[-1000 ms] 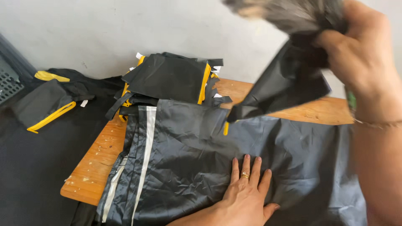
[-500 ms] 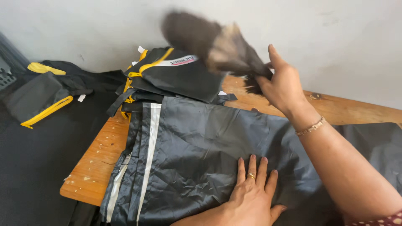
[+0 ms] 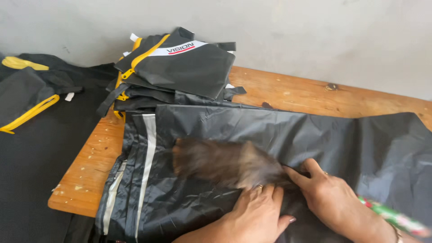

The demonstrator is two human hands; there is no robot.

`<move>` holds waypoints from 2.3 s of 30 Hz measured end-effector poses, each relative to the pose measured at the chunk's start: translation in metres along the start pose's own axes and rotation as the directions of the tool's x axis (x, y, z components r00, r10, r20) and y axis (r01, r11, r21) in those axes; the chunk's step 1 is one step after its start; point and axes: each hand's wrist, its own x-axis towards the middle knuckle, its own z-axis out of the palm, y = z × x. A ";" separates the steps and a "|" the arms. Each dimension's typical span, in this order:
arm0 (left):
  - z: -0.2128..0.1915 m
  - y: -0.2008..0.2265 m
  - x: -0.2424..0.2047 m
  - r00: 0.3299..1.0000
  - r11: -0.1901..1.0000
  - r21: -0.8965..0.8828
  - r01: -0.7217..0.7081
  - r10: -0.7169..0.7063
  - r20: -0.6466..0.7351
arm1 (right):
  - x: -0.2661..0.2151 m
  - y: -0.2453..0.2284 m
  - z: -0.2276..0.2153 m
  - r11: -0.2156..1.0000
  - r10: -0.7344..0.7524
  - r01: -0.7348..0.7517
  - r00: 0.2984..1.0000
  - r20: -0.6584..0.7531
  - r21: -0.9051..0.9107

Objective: The person picks up a black bag from a crate, unfolds it on a wooden table, and wipes the surface with a feather duster. They smooth the bag with their hands and continue wiping different areas of the bag.

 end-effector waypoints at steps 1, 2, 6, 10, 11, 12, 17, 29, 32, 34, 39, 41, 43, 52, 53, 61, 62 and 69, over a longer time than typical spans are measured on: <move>0.012 -0.007 0.002 0.994 0.987 0.154 -0.053 0.066 -0.083 | -0.004 0.008 0.012 0.993 0.118 -0.118 0.989 0.084 -0.006; 0.023 -0.014 0.005 0.977 0.947 0.308 -0.088 0.143 -0.160 | -0.006 0.016 0.023 0.973 0.229 -0.228 0.960 0.161 -0.023; 0.024 -0.018 0.009 0.966 0.938 0.343 -0.053 0.135 -0.220 | -0.019 0.045 0.025 0.911 0.392 -0.395 0.919 0.047 0.118; 0.011 -0.016 0.007 0.972 0.949 0.316 -0.010 0.083 -0.220 | -0.048 0.005 0.016 0.927 0.334 -0.327 0.943 -0.007 0.185; 0.005 -0.013 0.005 0.984 0.963 0.269 -0.008 0.056 -0.170 | -0.057 -0.010 0.016 0.918 0.384 -0.389 0.920 0.077 0.074; 0.002 -0.010 0.005 0.985 0.963 0.270 -0.011 0.058 -0.164 | -0.065 -0.009 0.032 0.916 0.389 -0.394 0.918 0.080 0.077; 0.024 -0.027 0.005 0.957 0.890 0.456 0.024 0.112 -0.269 | -0.083 0.024 0.060 0.845 0.376 -0.408 0.913 -0.159 -0.345; 0.015 -0.029 0.003 0.970 0.883 0.470 -0.026 0.136 -0.203 | -0.081 0.017 0.025 0.881 0.464 -0.450 0.881 0.088 -0.145; 0.015 -0.035 0.003 0.967 0.879 0.474 -0.052 0.163 -0.196 | -0.086 0.072 0.041 0.726 0.642 -0.615 0.767 -0.017 -0.308; 0.010 -0.029 -0.004 0.956 0.884 0.466 -0.039 0.169 -0.240 | -0.096 0.062 0.028 0.717 0.634 -0.638 0.764 -0.118 -0.282; 0.014 -0.023 -0.018 0.957 0.738 0.645 0.201 -0.006 -0.291 | -0.110 -0.021 -0.001 0.881 0.472 -0.449 0.812 -0.343 0.149; 0.042 -0.047 -0.021 0.911 0.786 0.603 0.139 0.137 -0.388 | -0.110 -0.025 0.031 0.977 0.204 -0.212 0.955 -0.218 -0.015; 0.017 -0.042 -0.022 0.932 0.814 0.555 0.175 0.045 -0.360 | -0.094 -0.004 0.021 0.948 0.304 -0.310 0.949 -0.084 -0.069; -0.057 -0.043 -0.033 0.973 0.954 0.194 0.228 -0.217 -0.080 | -0.091 0.068 0.018 0.813 0.577 -0.581 0.813 -0.073 -0.040; -0.074 -0.038 -0.034 0.952 0.954 -0.005 0.300 -0.300 0.055 | -0.093 0.065 0.017 0.831 0.549 -0.556 0.828 -0.113 -0.033; -0.093 -0.036 -0.031 0.939 0.894 -0.289 0.344 -0.321 0.124 | -0.112 0.073 0.020 0.846 0.160 -0.200 0.980 0.121 0.494; -0.091 -0.034 -0.030 0.941 0.903 -0.263 0.339 -0.321 0.109 | -0.104 0.072 0.015 0.816 0.192 -0.176 0.981 0.030 0.551; -0.085 -0.033 -0.031 0.951 0.914 -0.262 0.308 -0.303 0.063 | -0.095 0.065 0.008 0.871 0.230 -0.304 0.947 0.226 0.385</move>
